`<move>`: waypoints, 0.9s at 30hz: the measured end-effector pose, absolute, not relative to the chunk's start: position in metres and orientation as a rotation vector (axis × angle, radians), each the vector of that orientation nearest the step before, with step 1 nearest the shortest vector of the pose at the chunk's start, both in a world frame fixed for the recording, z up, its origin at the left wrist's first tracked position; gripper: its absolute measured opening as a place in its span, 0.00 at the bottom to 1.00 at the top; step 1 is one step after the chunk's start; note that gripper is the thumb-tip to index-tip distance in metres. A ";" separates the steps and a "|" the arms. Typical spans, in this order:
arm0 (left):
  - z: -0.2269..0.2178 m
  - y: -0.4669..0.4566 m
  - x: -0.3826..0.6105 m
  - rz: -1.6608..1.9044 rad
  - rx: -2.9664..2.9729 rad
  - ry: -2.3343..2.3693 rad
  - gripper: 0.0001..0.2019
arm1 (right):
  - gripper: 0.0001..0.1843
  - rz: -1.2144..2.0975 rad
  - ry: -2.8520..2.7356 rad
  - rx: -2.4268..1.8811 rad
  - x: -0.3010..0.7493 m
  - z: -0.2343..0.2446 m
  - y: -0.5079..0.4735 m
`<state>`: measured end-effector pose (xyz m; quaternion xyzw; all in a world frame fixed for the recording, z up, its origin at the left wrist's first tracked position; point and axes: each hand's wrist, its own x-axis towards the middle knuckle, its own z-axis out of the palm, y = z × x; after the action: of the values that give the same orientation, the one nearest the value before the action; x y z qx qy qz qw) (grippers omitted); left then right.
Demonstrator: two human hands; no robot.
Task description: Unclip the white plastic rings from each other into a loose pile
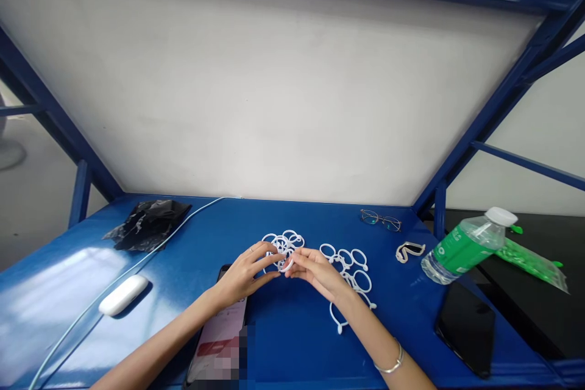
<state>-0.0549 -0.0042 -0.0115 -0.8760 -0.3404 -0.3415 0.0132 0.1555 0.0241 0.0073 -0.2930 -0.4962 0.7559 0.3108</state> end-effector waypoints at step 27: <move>0.000 -0.009 -0.048 -2.333 -3.569 -1.555 0.23 | 0.24 1.859 -1.716 -0.588 0.146 0.001 0.010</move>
<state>-0.0481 -0.0092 0.0002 -0.6022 -0.2624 -0.3936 -0.6431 0.1464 0.0103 0.0014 -0.2181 -0.6363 0.6894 0.2688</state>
